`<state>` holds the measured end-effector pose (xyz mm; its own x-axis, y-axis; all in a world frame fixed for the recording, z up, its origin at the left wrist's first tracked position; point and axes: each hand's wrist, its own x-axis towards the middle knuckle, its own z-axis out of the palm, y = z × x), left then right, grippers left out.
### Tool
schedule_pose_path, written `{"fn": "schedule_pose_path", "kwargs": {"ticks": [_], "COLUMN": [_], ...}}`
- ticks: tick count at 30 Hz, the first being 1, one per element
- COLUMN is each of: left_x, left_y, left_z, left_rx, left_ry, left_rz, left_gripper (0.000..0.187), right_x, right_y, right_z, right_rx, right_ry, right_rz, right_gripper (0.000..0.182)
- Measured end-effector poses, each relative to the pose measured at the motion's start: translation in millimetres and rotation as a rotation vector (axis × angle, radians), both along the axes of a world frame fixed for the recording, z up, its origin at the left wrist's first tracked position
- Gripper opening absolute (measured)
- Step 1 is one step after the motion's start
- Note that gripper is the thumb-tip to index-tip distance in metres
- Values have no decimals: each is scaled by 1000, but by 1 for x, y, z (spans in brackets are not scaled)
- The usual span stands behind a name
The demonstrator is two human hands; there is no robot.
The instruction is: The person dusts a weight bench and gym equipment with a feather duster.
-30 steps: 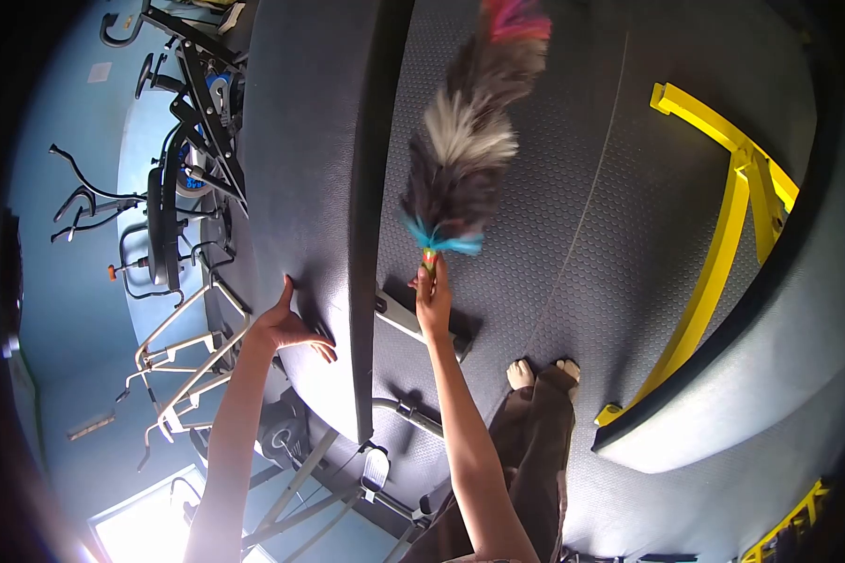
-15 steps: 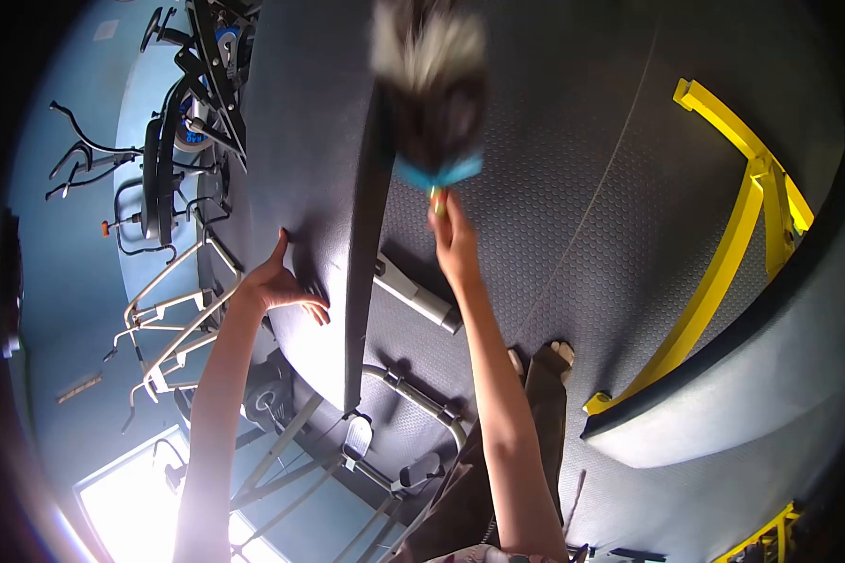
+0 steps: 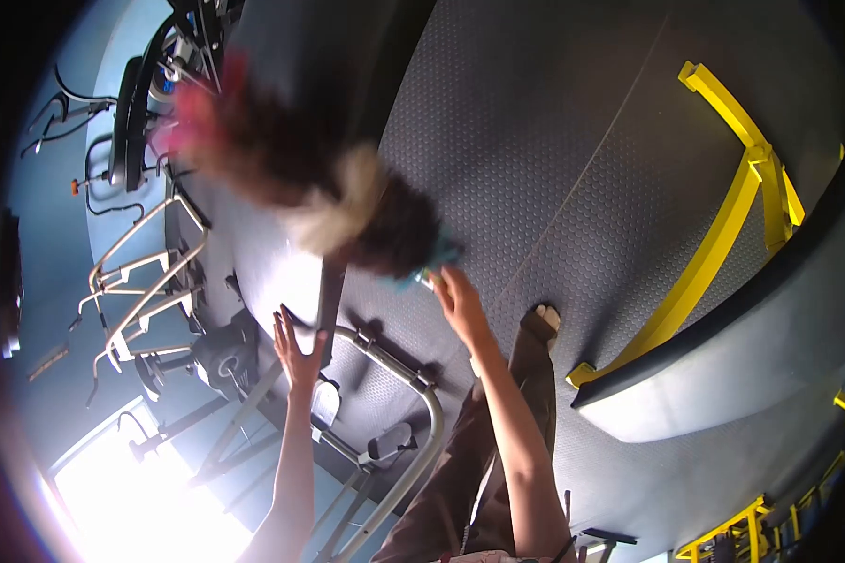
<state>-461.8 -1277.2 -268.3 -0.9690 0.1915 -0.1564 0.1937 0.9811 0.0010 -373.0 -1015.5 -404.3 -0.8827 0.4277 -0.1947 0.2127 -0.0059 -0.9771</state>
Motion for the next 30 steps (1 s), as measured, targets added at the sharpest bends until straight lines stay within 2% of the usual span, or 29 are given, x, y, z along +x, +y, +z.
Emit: {"fn": "schedule_pose_path", "kwargs": {"ticks": [1,2,5,6,9,10,12,13,15,16,17,18,20,22,24,27,28,29,30], "left_x": [12,19,21,22,23,25,31,32,28,31,30,26,24,25,27,47,53,56,60], "left_y": [-11,-16,-30,-35,-34,-36,-137,-129,-96,-104,-75,-43,-50,-53,-72,-112,-125,-130,-140], "left_z": [-11,-17,-32,-36,-36,-40,-97,-93,-82,-91,-68,-42,-40,-34,-39,-57,-65,-64,-69], "left_rx": [-7,1,73,97,132,233,119,120,307,37,197,358,222,196,248,255,234,297,357], "left_ry": [-50,-31,44,84,45,148,-18,-17,148,15,76,139,17,-29,65,106,111,53,73], "left_rz": [48,13,-85,-88,-31,-55,-631,-625,-539,-263,-116,32,0,18,-60,115,165,185,126], "left_gripper": [108,111,109,102,99,84,52,52,29,55,70,87,103,103,110,116,117,115,101], "right_x": [-11,-14,-6,6,51,67,94,96,90,83,77,65,47,32,34,69,87,104,119], "right_y": [8,3,-27,-44,-104,-124,-153,-153,-148,-140,-137,-126,-114,-112,-118,-146,-158,-172,-184], "right_z": [9,5,-5,-10,-30,-39,-50,-46,-36,-27,-36,-28,-26,-20,-8,-9,-16,-29,-40], "right_rx": [-36,-33,37,35,30,66,169,160,152,111,139,26,123,35,-43,27,-15,69,153], "right_ry": [70,64,97,99,12,-16,105,66,44,-65,34,-1,-101,-31,-50,-42,-115,-79,-44], "right_rz": [-25,-13,-11,-1,274,361,334,346,282,247,139,111,54,-1,38,215,315,380,445], "right_gripper": [22,22,25,25,28,28,31,29,27,25,24,23,26,27,26,23,24,23,23]}}
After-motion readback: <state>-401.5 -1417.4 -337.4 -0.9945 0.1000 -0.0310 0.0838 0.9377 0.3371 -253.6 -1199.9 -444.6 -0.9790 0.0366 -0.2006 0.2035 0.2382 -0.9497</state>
